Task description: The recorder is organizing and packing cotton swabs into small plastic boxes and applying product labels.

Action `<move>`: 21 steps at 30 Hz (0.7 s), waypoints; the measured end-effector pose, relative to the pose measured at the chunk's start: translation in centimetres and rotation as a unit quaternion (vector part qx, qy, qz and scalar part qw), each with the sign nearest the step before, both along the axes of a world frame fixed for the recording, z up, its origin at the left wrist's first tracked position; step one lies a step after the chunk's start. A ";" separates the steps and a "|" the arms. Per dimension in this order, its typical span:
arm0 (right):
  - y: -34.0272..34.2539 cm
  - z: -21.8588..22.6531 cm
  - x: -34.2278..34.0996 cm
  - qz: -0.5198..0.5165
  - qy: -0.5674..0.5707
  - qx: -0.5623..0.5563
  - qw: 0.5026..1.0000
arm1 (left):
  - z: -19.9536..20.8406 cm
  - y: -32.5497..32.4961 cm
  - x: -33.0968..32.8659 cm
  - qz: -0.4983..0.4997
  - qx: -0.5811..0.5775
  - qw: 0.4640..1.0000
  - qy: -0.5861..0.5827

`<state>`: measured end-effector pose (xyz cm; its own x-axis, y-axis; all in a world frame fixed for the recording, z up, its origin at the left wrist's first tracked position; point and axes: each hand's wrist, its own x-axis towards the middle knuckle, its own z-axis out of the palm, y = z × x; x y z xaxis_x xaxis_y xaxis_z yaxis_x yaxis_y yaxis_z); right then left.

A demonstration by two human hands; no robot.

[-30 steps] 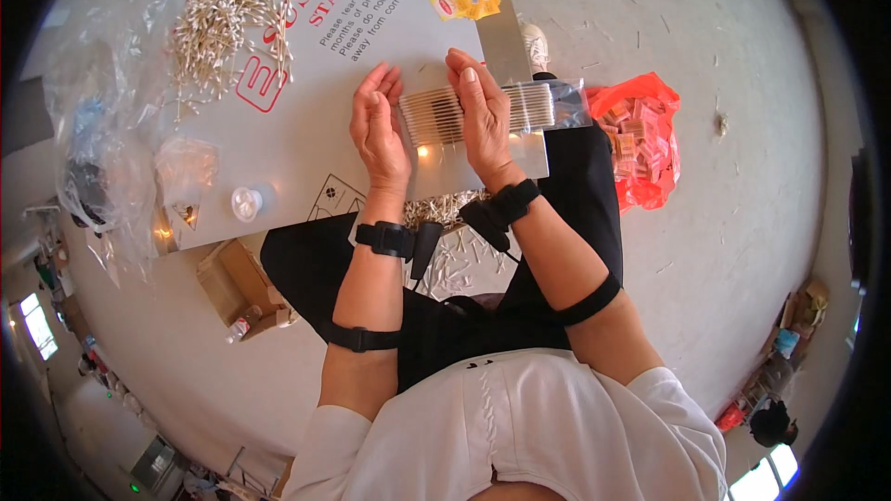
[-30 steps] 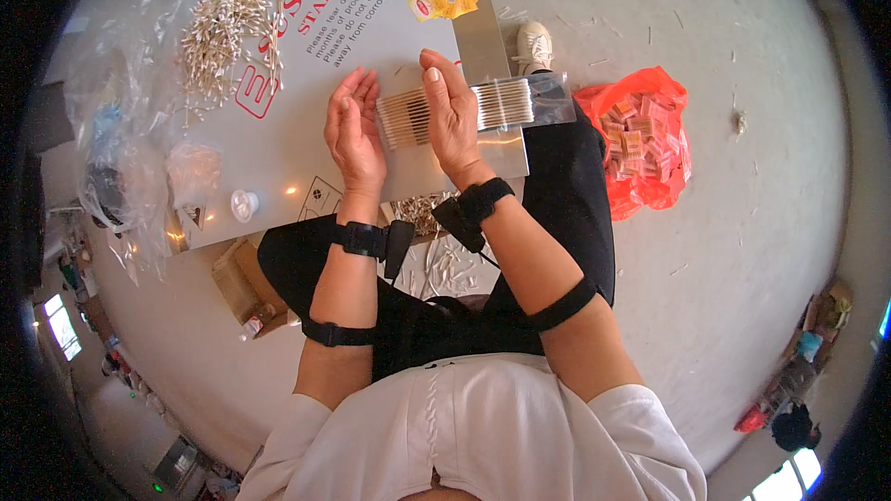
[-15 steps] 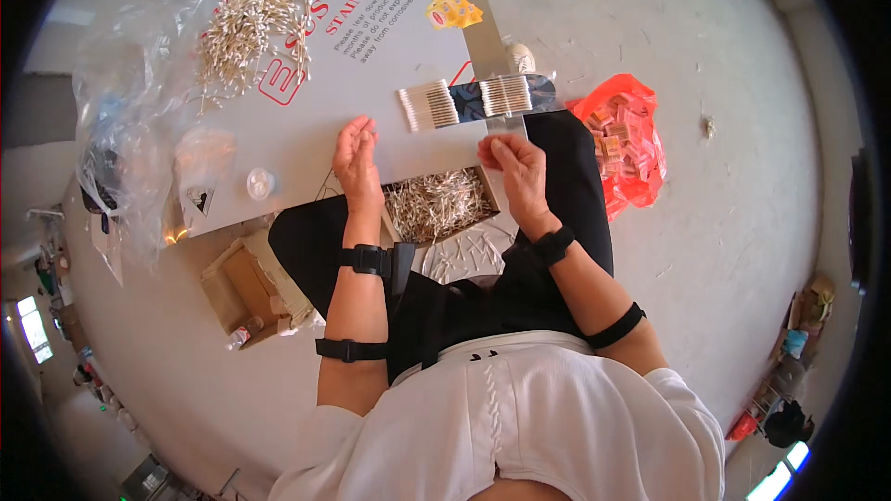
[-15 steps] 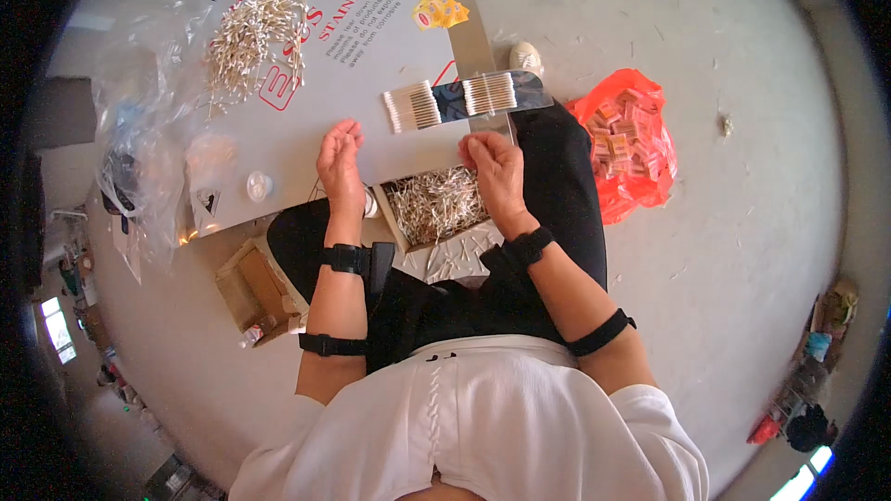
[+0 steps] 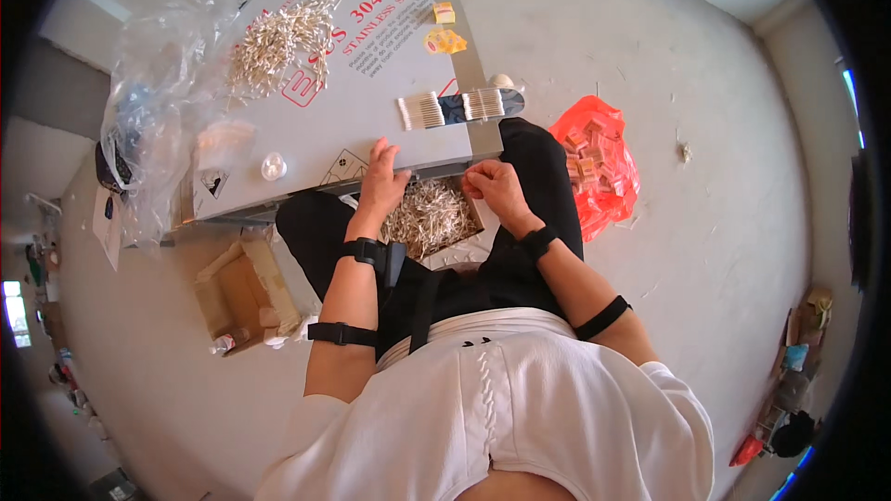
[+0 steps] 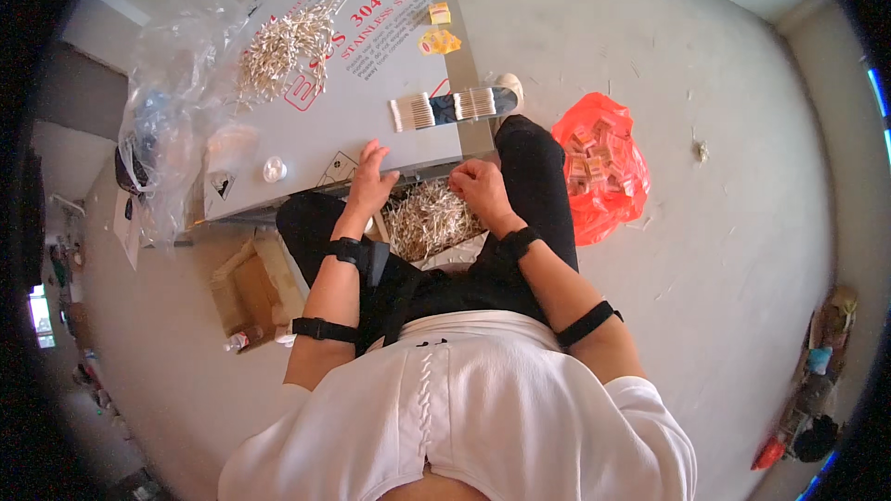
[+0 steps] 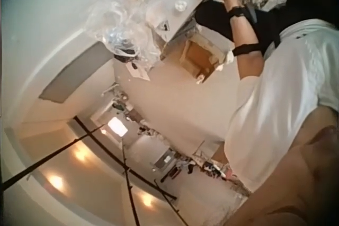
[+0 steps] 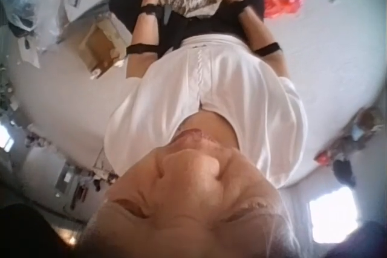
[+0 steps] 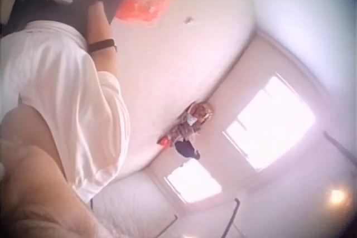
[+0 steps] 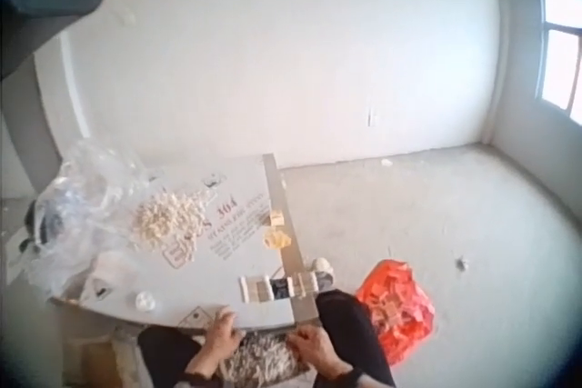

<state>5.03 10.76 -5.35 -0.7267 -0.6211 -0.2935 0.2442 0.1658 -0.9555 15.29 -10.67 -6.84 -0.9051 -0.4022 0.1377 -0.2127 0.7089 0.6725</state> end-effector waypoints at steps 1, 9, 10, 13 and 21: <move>0.0 -0.1 0.0 -0.003 -0.001 -0.002 1.000 | 0.1 0.3 -0.1 0.008 -0.018 1.000 -0.010; -1.5 -3.1 -2.0 -0.034 0.019 -0.011 0.999 | 1.4 0.3 -3.3 0.034 -0.172 0.983 0.046; -1.7 -3.5 -2.5 -0.034 0.050 -0.001 0.998 | 2.0 0.8 -4.1 0.031 -0.168 0.984 0.042; -2.4 -2.7 -2.7 -0.058 0.122 0.011 0.991 | 3.3 1.7 -5.5 -0.023 -0.213 0.976 -0.043; -5.2 0.0 -5.5 -0.040 0.340 0.065 0.937 | 1.2 0.8 -7.7 -0.056 -0.203 0.973 -0.091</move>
<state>-0.51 5.60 -5.39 -0.8165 -0.5470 0.1850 -0.3969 0.2989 -0.8678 7.59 -9.85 -5.60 -0.9645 -0.2451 0.0980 -0.2079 0.9342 0.2900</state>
